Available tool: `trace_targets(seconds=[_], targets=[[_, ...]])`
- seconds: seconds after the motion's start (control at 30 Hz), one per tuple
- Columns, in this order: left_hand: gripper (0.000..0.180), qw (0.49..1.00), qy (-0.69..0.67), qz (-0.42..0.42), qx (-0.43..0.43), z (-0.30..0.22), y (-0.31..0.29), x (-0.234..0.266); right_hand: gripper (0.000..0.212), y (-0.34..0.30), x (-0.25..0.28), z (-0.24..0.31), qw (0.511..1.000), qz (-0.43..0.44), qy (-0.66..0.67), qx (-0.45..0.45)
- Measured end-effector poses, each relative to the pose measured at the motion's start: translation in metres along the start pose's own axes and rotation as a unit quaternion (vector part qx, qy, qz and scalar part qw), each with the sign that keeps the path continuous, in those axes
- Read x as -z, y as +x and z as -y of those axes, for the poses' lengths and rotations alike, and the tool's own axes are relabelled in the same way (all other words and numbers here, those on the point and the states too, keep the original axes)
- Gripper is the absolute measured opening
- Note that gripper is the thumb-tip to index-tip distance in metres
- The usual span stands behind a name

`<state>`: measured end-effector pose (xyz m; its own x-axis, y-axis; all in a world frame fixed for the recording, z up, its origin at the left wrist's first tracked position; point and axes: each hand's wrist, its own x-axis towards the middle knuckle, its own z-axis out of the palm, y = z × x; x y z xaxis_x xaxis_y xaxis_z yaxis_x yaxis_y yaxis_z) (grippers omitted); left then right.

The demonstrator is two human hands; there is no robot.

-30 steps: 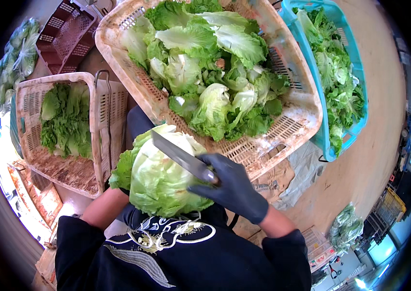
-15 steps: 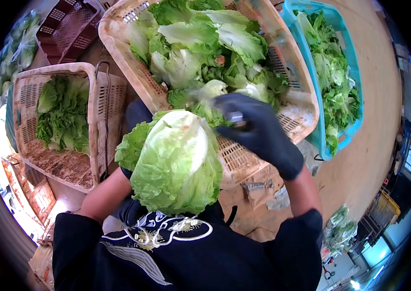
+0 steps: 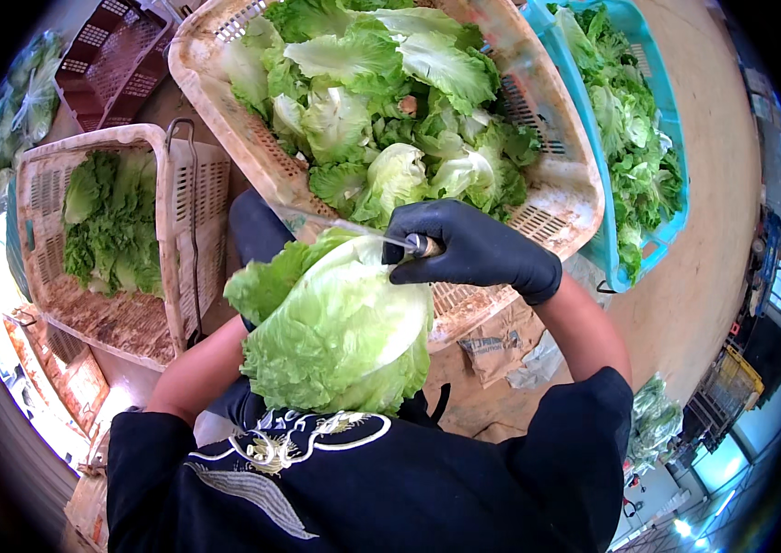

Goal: The person selects heads of lettuce from a bin, trims the stem ends and removes outer leaves with a knife, and places the cleaned lettuce into a different bin.

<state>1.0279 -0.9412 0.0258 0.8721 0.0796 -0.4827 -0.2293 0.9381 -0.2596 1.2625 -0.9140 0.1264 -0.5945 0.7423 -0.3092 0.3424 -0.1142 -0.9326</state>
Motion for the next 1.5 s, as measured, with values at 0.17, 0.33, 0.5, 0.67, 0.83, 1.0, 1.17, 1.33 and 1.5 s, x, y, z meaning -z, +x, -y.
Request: trace_targets(seconds=[0.17,0.33,0.5,0.67,0.83,1.0,1.17,1.33,1.5], targets=[[0.035,0.998,0.053,0.029,-0.027,0.006,0.012,-0.028,0.016,-0.003,-0.004,-0.014,0.996,-0.08,0.031,-0.027],[0.032,0.994,0.078,0.07,-0.011,0.004,0.014,-0.051,0.016,-0.011,0.004,-0.008,0.995,-0.079,0.043,-0.04],[0.032,0.996,0.001,0.068,0.063,0.0,0.014,-0.047,0.02,-0.017,0.007,-0.008,0.996,-0.043,-0.08,0.01],[0.038,0.996,0.005,0.019,0.086,0.013,0.019,-0.009,0.021,-0.018,0.018,0.003,0.996,-0.024,-0.087,0.021],[0.038,0.996,0.014,0.052,0.066,0.013,0.021,-0.014,0.017,-0.042,0.02,-0.028,0.956,-0.23,0.161,-0.084],[0.038,0.999,-0.002,0.029,0.025,0.003,0.023,-0.007,0.029,-0.071,0.026,-0.068,0.871,-0.396,0.092,-0.275],[0.038,0.998,0.008,-0.011,-0.066,-0.026,0.016,-0.005,0.046,-0.071,-0.063,-0.052,0.798,-0.439,0.351,-0.217],[0.038,0.993,0.057,-0.022,-0.1,-0.032,0.032,-0.025,0.051,-0.07,-0.083,-0.1,0.722,-0.455,0.508,-0.116],[0.038,0.961,0.204,-0.032,-0.182,-0.041,0.061,-0.058,0.032,-0.068,-0.076,-0.112,0.584,-0.456,0.667,-0.083]])
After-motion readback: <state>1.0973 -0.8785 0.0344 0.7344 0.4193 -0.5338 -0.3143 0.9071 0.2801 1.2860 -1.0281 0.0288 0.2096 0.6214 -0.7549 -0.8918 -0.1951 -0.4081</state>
